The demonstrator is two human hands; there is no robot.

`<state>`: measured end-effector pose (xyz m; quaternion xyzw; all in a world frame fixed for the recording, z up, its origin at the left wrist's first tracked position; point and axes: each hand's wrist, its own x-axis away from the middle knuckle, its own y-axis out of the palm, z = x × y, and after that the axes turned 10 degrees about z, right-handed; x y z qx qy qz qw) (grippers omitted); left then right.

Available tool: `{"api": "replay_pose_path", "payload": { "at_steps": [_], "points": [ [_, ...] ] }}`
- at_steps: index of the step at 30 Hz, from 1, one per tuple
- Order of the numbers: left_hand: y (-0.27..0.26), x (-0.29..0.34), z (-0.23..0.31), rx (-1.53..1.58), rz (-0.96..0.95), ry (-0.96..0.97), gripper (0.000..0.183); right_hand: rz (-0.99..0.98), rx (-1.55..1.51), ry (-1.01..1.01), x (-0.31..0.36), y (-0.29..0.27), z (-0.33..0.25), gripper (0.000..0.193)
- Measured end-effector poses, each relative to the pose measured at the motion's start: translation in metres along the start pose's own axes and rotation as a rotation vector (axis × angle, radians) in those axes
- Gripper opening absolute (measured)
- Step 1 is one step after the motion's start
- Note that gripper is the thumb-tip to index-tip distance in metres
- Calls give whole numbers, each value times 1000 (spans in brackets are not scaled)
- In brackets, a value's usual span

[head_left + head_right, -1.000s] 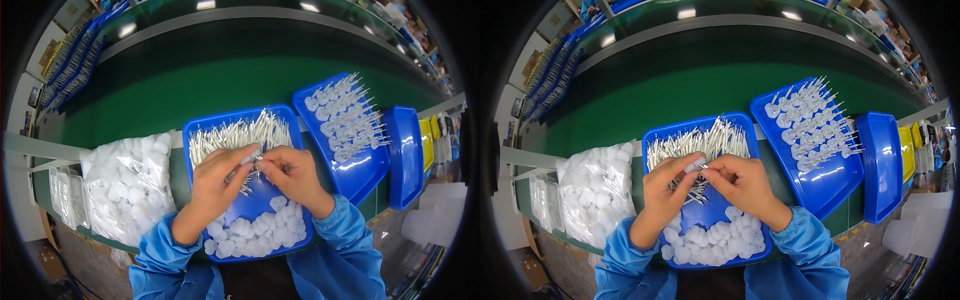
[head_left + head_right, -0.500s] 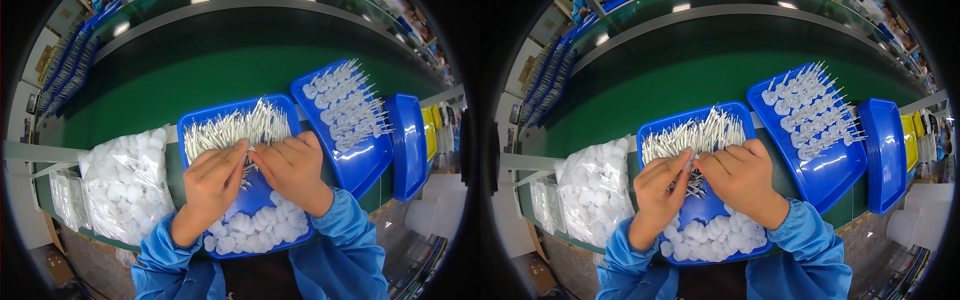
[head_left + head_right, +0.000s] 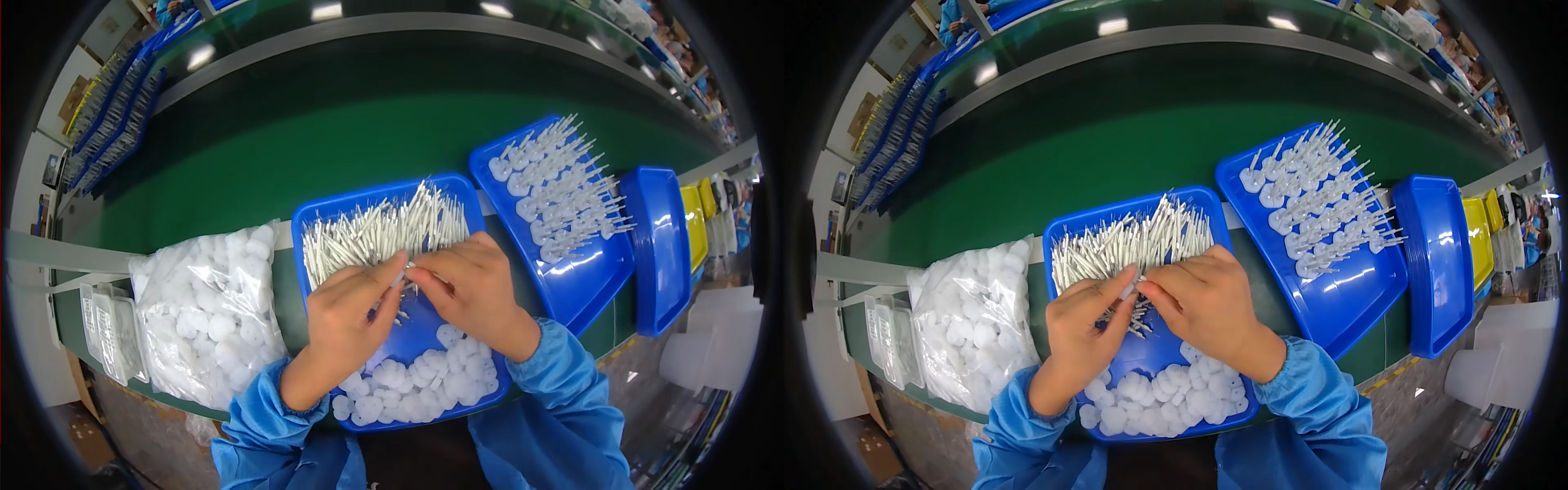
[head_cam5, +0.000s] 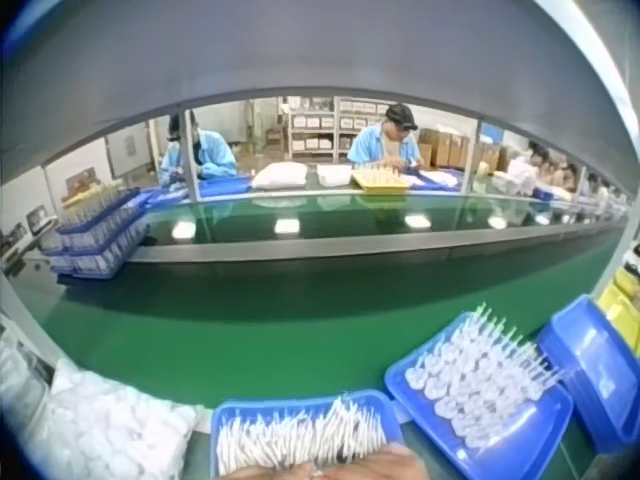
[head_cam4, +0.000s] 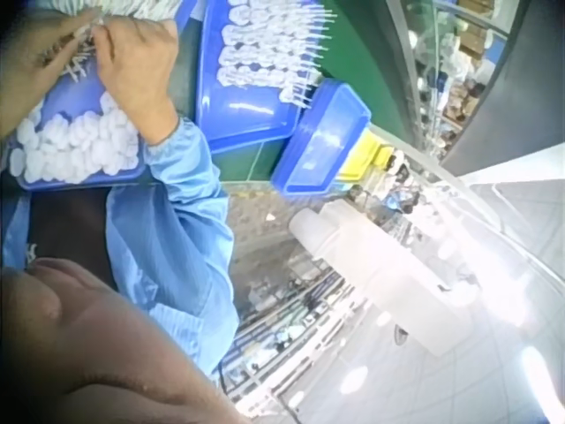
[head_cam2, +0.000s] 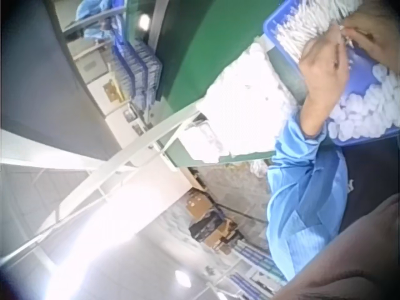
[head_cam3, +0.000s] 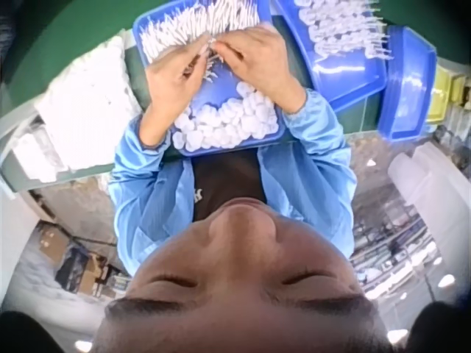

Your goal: The person inserts white sticks into white cotton balls one by one. They pick up a cotton ball and a stick, push the stick into the cotton, and place the finished swab into a blue tray. The process is repeated continuously throughout the clip.

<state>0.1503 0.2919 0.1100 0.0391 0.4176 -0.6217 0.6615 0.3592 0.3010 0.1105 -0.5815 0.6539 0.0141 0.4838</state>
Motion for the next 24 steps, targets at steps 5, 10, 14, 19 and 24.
{"api": "replay_pose_path", "payload": {
  "at_steps": [5, 10, 14, 19, 24],
  "points": [
    [1, 1, -1, -15, 9, 70, 44, -13, -65, 87, 5, 1, 0, 11],
    [0, 5, 4, -4, -22, -11, 46, -11, -123, 149, 8, 3, 3, 11],
    [0, 4, 4, 81, -12, -101, 49, 68, -70, 77, 3, 1, -2, 12],
    [-5, 0, -5, 238, -38, -246, 50, -23, -102, 111, 2, -8, -5, 20],
    [-5, -2, -2, 202, 81, -101, 55, -19, -496, 259, -5, -5, 0, 34]
  ]
}}
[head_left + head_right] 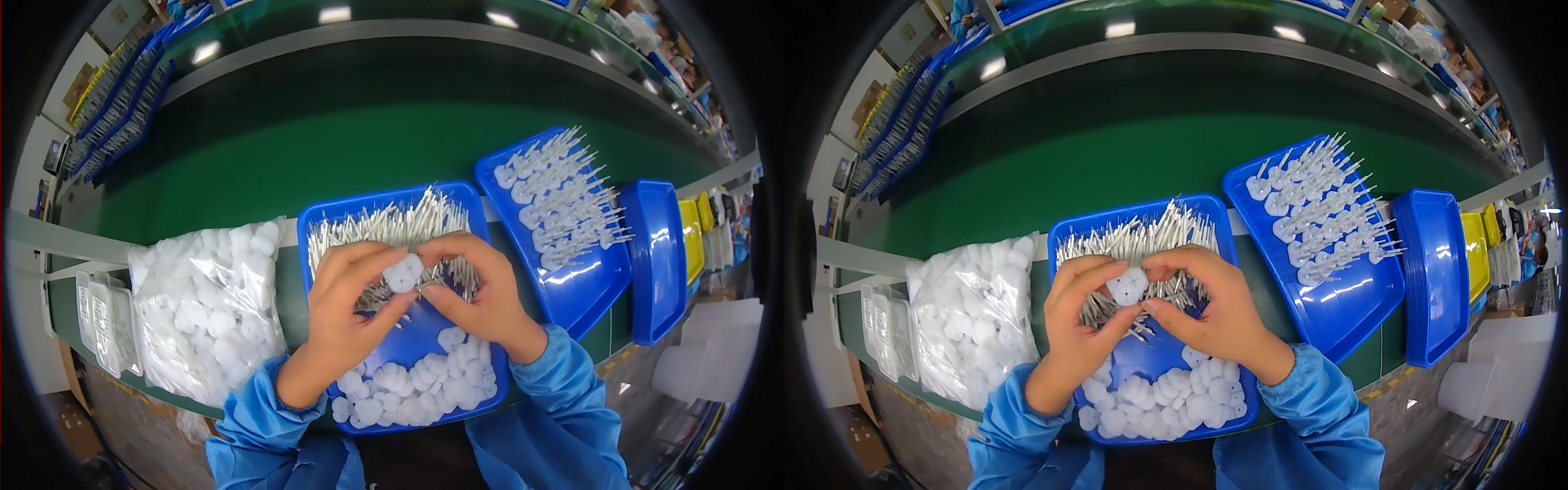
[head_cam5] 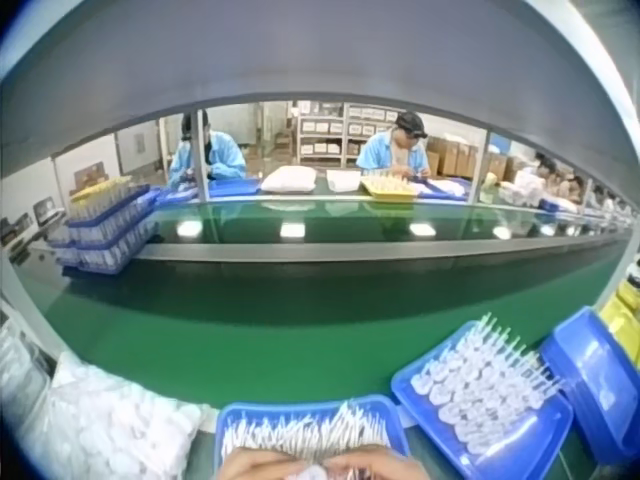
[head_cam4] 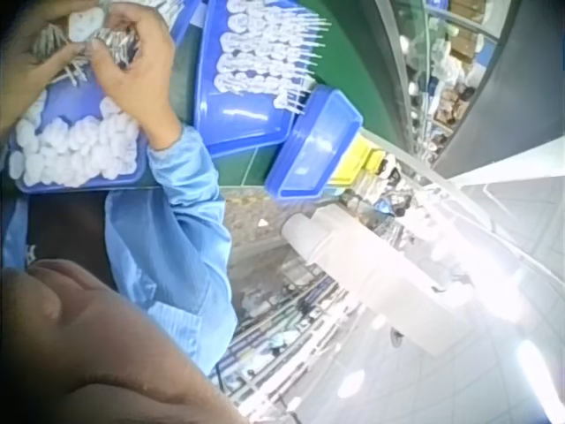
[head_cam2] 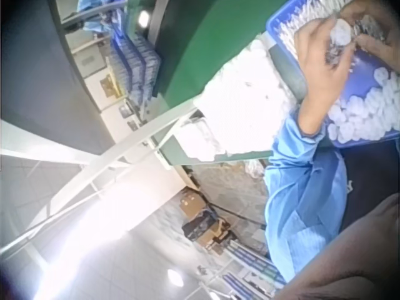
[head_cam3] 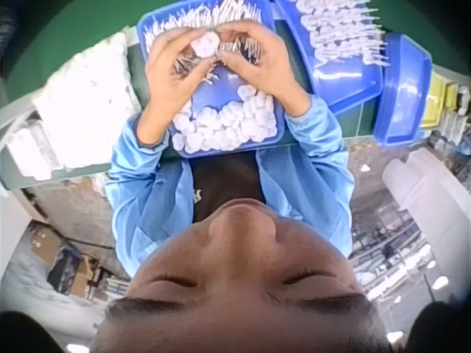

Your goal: The person inserts white sticks into white cotton balls one by one. They pick up a cotton ball and a stick, push the stick into the cotton, and place the finished swab into a blue tray. The process is repeated continuously throughout the clip.

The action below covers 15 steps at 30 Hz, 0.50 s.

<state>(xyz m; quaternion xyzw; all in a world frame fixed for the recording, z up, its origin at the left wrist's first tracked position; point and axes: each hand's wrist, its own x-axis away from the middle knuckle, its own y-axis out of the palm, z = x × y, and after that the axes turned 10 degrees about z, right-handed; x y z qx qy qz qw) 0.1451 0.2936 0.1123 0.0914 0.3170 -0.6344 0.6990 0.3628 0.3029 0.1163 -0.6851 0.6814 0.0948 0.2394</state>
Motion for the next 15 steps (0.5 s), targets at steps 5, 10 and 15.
{"api": "replay_pose_path", "payload": {
  "at_steps": [5, 10, 15],
  "points": [
    [2, 1, -2, -48, -12, 169, 59, -35, -102, 155, 10, 2, 2, 37],
    [4, 0, 1, -65, -18, 210, 59, -54, -107, 156, 13, 0, 10, 36],
    [6, -1, -2, -57, 1, 257, 58, -95, -322, 278, 15, 0, 12, 35]
  ]
}}
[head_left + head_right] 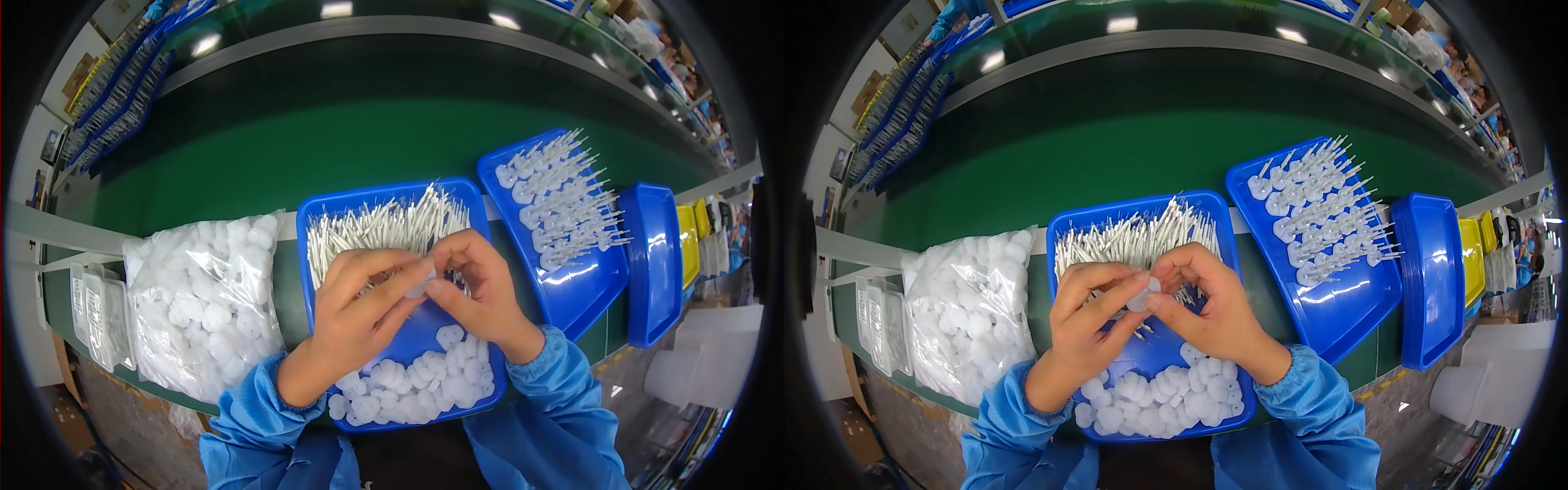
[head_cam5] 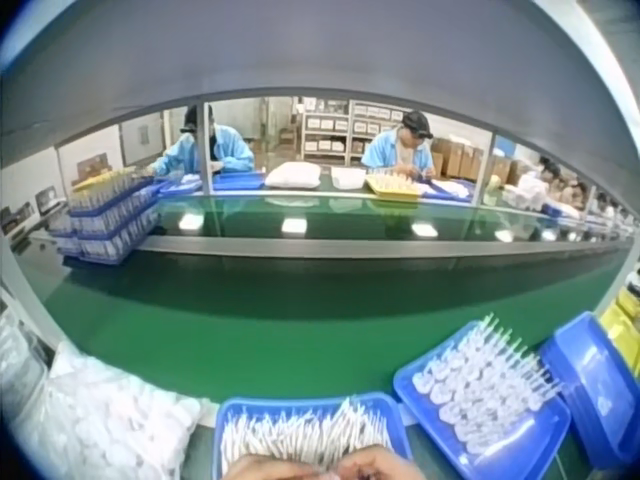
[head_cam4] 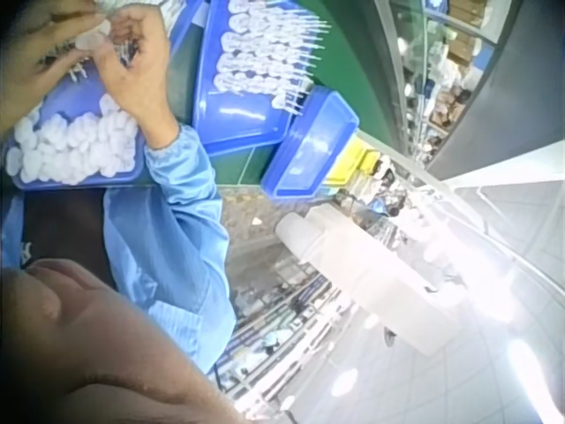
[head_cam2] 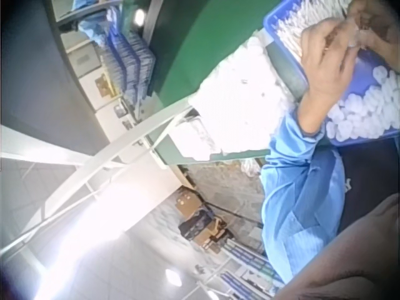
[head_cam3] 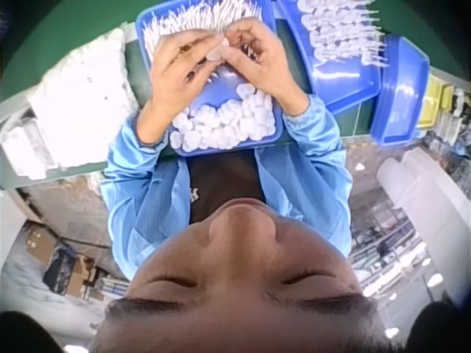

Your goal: The person inserts white sticks into white cotton balls one by one. They pick up a cotton ball and a stick, push the stick into the cotton, and place the finished swab into a blue tray. The process is repeated continuously throughout the clip.

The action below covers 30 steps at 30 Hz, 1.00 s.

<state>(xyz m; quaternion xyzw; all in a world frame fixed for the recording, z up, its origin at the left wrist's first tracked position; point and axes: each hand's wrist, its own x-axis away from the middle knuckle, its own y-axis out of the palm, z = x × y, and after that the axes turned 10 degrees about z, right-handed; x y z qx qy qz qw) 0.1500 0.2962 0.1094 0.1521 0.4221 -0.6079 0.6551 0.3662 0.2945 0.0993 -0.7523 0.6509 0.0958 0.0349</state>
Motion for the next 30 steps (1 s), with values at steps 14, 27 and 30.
{"api": "replay_pose_path", "payload": {
  "at_steps": [14, 27, 30],
  "points": [
    [0, 3, 0, 4, -8, 22, 60, 41, 198, -85, -3, 3, -17, 24],
    [-13, 12, -9, 424, 232, -538, 28, -8, 893, -564, 2, -10, -29, 12],
    [-17, 11, -14, 457, 108, -642, 28, -129, 1160, -726, 12, 3, -25, 19]
  ]
}}
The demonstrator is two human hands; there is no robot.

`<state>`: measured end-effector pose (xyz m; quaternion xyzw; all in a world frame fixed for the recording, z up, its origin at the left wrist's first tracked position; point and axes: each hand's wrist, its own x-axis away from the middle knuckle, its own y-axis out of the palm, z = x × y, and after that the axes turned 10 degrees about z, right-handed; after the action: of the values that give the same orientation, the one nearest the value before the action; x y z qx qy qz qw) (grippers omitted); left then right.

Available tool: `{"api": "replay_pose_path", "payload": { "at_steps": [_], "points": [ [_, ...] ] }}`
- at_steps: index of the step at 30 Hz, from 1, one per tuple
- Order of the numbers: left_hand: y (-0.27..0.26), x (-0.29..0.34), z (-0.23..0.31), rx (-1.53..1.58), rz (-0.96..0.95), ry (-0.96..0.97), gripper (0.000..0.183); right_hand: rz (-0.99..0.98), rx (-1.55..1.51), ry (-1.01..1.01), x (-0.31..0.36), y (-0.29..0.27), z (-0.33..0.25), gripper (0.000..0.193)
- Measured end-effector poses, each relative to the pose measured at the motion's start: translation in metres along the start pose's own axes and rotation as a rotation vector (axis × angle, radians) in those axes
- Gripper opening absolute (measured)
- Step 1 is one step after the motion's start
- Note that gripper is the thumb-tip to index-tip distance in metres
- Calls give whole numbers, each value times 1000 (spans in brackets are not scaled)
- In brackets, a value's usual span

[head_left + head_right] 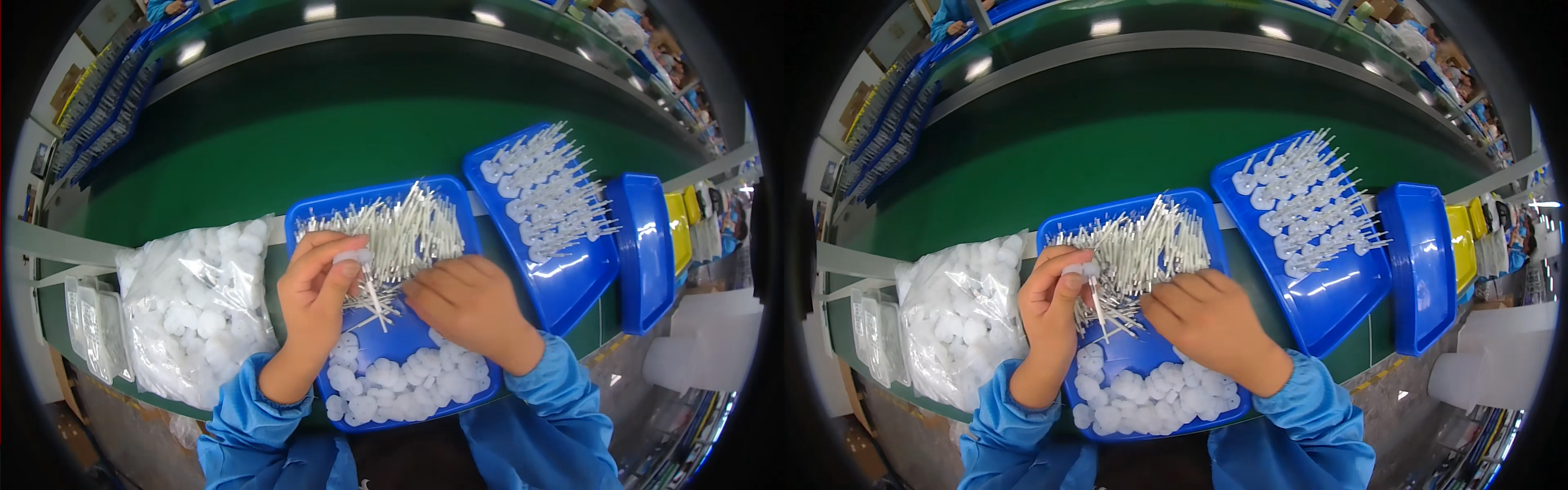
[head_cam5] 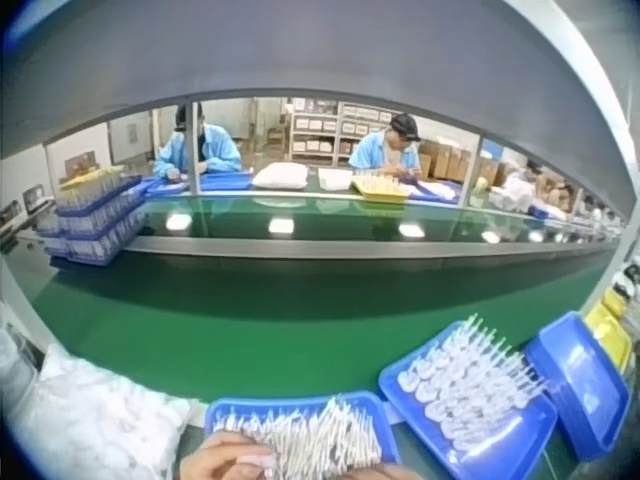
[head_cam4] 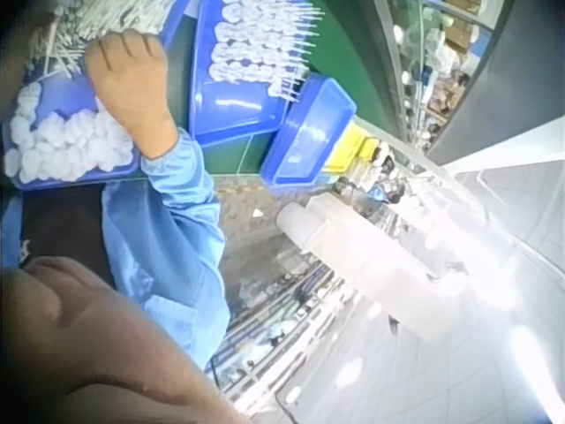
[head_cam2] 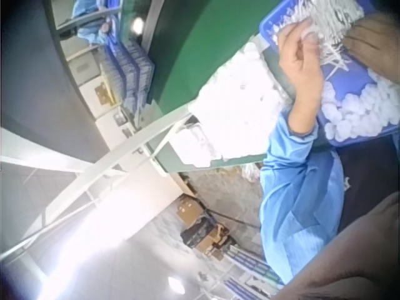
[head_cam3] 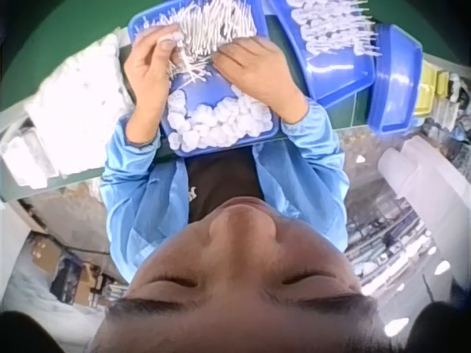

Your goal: The person inserts white sticks into white cotton balls one by one. They pick up a cotton ball and a stick, push the stick into the cotton, and place the finished swab into a blue tray. The process is repeated continuously throughout the clip.

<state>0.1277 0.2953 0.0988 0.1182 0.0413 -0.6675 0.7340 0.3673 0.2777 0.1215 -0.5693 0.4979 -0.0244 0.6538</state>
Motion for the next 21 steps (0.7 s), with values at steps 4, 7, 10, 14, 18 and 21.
{"api": "replay_pose_path", "payload": {
  "at_steps": [4, 7, 10, 14, 18, 21],
  "points": [
    [1, 6, -2, 39, -2, -64, 34, -161, 69, -35, 0, 4, 5, 24],
    [11, 3, -5, -5, 28, 26, 41, -36, -121, 120, -2, -4, 10, 23],
    [8, 2, -7, -45, 8, 7, 42, 59, -393, 319, -8, -14, 17, 24],
    [6, -1, -7, -49, -39, 11, 44, 82, -537, 436, -32, -11, 10, 23],
    [3, 0, -10, -63, 48, -4, 46, 163, -745, 504, -20, 3, 20, 25],
    [6, -1, -4, -144, -8, 37, 45, 182, -717, 515, -15, 7, 19, 24]
  ]
}}
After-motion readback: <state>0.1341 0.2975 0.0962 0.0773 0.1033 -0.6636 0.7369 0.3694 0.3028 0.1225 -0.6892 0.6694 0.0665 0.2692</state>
